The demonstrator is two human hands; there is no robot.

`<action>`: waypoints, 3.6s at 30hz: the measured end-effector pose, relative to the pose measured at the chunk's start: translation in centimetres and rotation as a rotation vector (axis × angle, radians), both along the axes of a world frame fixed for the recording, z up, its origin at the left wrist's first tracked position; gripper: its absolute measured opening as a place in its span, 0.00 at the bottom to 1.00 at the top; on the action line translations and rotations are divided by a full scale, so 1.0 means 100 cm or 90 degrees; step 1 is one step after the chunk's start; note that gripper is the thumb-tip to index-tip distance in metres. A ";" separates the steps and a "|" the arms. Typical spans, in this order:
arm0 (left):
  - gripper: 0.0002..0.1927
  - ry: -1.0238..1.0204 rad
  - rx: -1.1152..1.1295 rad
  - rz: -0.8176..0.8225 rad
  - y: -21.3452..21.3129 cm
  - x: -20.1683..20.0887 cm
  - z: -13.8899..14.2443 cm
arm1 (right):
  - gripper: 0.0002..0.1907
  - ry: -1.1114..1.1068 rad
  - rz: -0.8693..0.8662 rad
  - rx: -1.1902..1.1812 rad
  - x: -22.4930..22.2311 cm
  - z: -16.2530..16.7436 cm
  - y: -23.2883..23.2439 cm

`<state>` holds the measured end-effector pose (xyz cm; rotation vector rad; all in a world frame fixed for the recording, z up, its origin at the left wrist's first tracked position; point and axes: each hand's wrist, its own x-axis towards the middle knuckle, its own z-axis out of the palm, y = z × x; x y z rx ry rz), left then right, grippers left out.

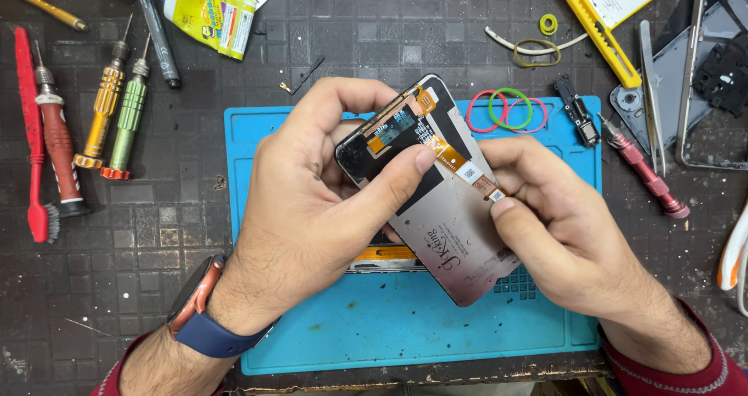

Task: The person handles a disassembled smartphone on a blue repair mat, peeling the old swollen battery out of the frame and setting the display aside. They use a screwdriver to unscrew components from the phone frame, brush debris from the board, then flex and peel the old battery pack in their hands.

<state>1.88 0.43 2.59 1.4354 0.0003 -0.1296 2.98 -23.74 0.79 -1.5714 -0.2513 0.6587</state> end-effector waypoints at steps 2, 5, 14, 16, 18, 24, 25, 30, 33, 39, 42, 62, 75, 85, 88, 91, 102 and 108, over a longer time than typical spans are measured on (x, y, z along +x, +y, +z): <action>0.17 0.003 0.005 0.003 0.000 0.000 -0.001 | 0.21 -0.010 -0.001 0.000 0.000 -0.001 0.000; 0.16 -0.002 -0.001 0.003 0.000 0.000 -0.003 | 0.20 -0.005 -0.011 -0.019 0.001 -0.002 -0.002; 0.16 0.029 -0.025 0.019 0.002 -0.001 -0.007 | 0.21 -0.098 -0.042 0.030 0.006 0.002 -0.005; 0.16 0.004 -0.058 0.019 0.002 -0.002 -0.010 | 0.19 -0.130 -0.074 0.025 0.009 0.006 -0.005; 0.15 -0.049 -0.064 0.030 0.003 -0.003 -0.013 | 0.15 -0.193 -0.108 -0.013 0.013 0.008 -0.005; 0.17 -0.058 -0.027 0.037 0.008 -0.001 -0.015 | 0.06 -0.283 -0.302 -0.022 0.014 0.026 -0.020; 0.17 -0.048 -0.021 0.034 0.009 -0.001 -0.014 | 0.05 -0.293 -0.327 -0.006 0.014 0.027 -0.021; 0.17 -0.023 -0.026 0.021 0.008 -0.001 -0.013 | 0.02 -0.321 -0.369 -0.004 0.014 0.026 -0.026; 0.17 -0.036 -0.045 0.015 0.007 0.000 -0.016 | 0.02 -0.339 -0.366 -0.039 0.014 0.025 -0.025; 0.18 -0.019 -0.034 0.041 0.012 0.002 -0.017 | 0.02 -0.328 -0.362 -0.057 0.014 0.026 -0.023; 0.18 0.000 -0.015 0.068 0.013 0.003 -0.015 | 0.04 -0.307 -0.347 -0.060 0.015 0.025 -0.021; 0.19 0.159 -0.357 -0.088 0.014 -0.003 -0.008 | 0.59 -0.129 -0.070 0.122 0.005 0.011 -0.008; 0.18 0.084 -0.225 -0.102 0.000 -0.012 -0.005 | 0.48 -0.417 -0.075 -0.054 0.001 0.005 -0.013; 0.14 -0.138 0.253 0.010 0.002 -0.008 0.001 | 0.47 -0.332 -0.249 0.092 -0.003 0.009 -0.023; 0.15 -0.199 0.334 0.010 0.002 -0.006 0.004 | 0.47 -0.345 -0.227 0.128 0.002 0.009 -0.025; 0.17 -0.288 0.427 -0.014 0.004 -0.005 0.006 | 0.47 -0.350 -0.220 0.144 0.008 0.009 -0.024; 0.25 -0.445 0.601 -0.088 0.009 0.005 0.003 | 0.47 -0.154 -0.298 -0.014 0.020 0.035 -0.004; 0.33 -0.491 0.587 -0.193 0.011 0.005 0.003 | 0.43 -0.058 -0.347 -0.016 0.027 0.033 -0.006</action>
